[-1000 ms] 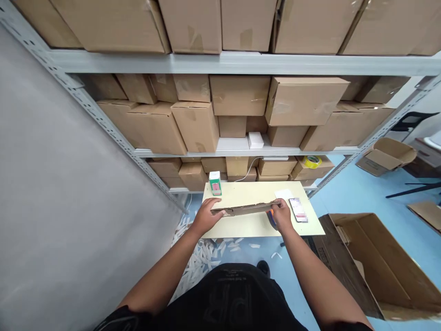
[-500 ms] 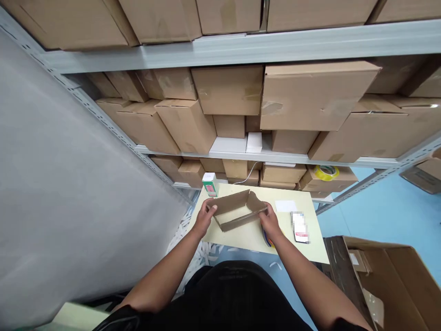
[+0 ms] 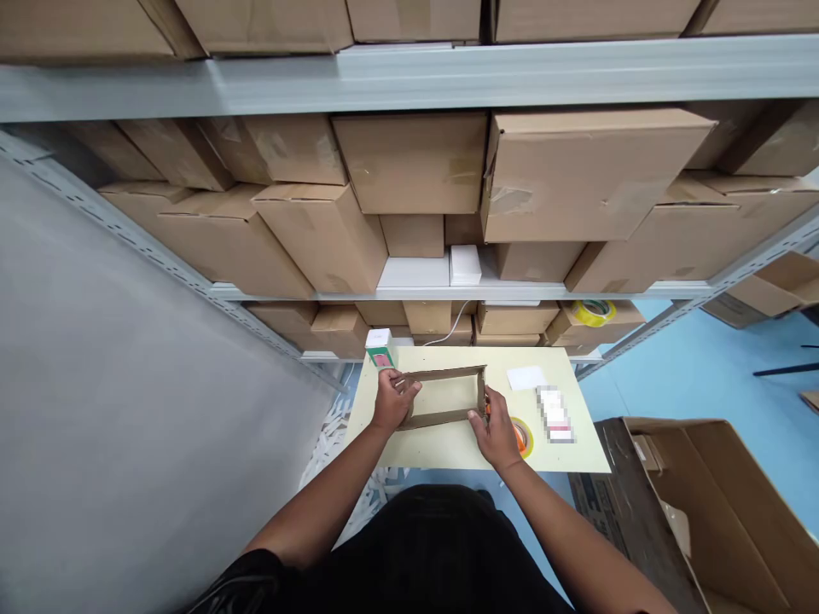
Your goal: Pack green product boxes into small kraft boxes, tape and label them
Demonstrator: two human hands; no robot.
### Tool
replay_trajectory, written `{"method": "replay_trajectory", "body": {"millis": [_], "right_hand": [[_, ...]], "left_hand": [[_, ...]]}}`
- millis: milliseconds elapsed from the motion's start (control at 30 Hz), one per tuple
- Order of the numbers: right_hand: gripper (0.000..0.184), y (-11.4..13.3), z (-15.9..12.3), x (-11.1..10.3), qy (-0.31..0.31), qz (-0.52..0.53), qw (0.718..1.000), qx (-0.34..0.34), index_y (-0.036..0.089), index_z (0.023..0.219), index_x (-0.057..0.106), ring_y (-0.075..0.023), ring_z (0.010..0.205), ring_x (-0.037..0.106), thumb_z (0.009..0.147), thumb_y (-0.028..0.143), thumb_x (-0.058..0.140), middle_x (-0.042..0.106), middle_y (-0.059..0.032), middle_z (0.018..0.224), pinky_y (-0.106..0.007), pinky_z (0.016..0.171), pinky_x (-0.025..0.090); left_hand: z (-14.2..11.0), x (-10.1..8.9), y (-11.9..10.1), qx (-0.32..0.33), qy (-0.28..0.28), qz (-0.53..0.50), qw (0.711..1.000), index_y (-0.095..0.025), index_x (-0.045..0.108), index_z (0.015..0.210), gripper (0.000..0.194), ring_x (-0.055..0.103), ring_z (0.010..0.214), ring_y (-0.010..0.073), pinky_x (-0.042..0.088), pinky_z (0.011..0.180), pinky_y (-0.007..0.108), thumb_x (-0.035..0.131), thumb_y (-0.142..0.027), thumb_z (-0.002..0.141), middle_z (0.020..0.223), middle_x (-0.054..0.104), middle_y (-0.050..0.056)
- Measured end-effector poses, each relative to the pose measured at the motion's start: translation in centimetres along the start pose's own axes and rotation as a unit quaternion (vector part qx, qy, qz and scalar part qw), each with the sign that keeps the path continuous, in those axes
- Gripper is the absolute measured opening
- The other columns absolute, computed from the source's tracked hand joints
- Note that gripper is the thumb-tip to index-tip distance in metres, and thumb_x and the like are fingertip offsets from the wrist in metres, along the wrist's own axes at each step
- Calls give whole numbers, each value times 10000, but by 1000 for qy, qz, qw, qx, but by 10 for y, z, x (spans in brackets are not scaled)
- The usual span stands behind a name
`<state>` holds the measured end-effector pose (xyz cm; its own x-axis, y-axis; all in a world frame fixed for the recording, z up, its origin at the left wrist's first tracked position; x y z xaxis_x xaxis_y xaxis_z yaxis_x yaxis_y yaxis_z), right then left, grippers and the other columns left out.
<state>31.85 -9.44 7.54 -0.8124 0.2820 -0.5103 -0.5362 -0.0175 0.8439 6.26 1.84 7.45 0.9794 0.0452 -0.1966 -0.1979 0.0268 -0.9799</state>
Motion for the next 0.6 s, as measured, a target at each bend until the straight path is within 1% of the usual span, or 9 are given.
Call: {"method": "replay_trajectory", "body": {"millis": [100,167,233,267,333,400,467,533,600], "right_hand": [[601,8,-8,11,-29,-29,999,17,248,1490,396,-317,1227,575,977,525,540,524,-153,1366,-535,1033,521],[580,15,-10,15,-31,-45,998,20,251,1470,412,-316,1197,588,980,536,535,531,-150,1345,-530,1004,539],[546,22,-10,16,-26,-62,998,10,261,1447,445,-319,1202,585,984,537,529,535,-148,1344,-531,1011,535],[529,24,-10,17,-20,-69,997,2,268,1439,462,-321,1221,576,986,534,526,536,-147,1351,-531,1027,526],[492,27,-9,19,-6,-78,997,-9,283,1422,506,-324,1267,555,992,523,515,533,-142,1375,-529,1060,508],[455,24,-10,21,10,-83,996,-7,291,1384,569,-324,1297,544,993,515,512,529,-134,1399,-530,1080,499],[439,17,-10,23,26,-87,996,0,292,1336,630,-330,1305,544,976,525,537,524,-128,1424,-541,1090,495],[451,8,-10,22,45,-86,995,0,290,1295,674,-342,1308,543,940,553,588,524,-127,1438,-558,1103,485],[480,-1,-8,19,71,-79,994,-14,286,1270,700,-354,1327,530,898,583,638,523,-130,1452,-566,1116,475]], "left_hand": [[1,-3,1,36,55,-30,997,-227,483,858,406,626,1181,250,535,977,388,789,-478,767,1058,557,48],[2,-9,-1,40,63,-29,997,-222,502,779,386,644,1120,247,541,971,389,769,-501,774,1016,575,50],[5,-18,-4,30,54,-9,998,-218,575,763,352,648,1057,241,537,984,407,711,-537,822,1007,615,66],[6,-23,-4,25,51,4,998,-217,626,780,352,646,1056,245,526,1008,421,659,-557,864,1024,642,81],[6,-32,-3,16,56,16,998,-212,722,866,426,637,1120,261,484,1077,448,541,-590,942,1109,685,111],[4,-40,2,1,80,8,997,-204,769,970,501,616,1222,278,430,1144,469,485,-617,965,1234,690,128],[-3,-44,12,-13,121,0,993,-204,779,1057,518,567,1331,292,365,1202,488,515,-635,945,1356,661,126],[-10,-45,21,-17,155,-3,988,-219,770,1135,505,494,1424,301,302,1239,512,558,-626,923,1436,624,115],[-16,-44,29,-18,167,-4,986,-237,756,1182,482,447,1466,304,277,1249,532,573,-598,921,1466,605,106]]}}
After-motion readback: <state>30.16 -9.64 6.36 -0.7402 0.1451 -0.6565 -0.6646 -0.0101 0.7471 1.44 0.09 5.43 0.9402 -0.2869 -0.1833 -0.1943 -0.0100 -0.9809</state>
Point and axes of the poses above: each hand's wrist, its own z-axis towards the middle knuckle, its own x-axis out of the palm, y = z × x, the point moved 1 cm from there along z, towards the middle knuckle
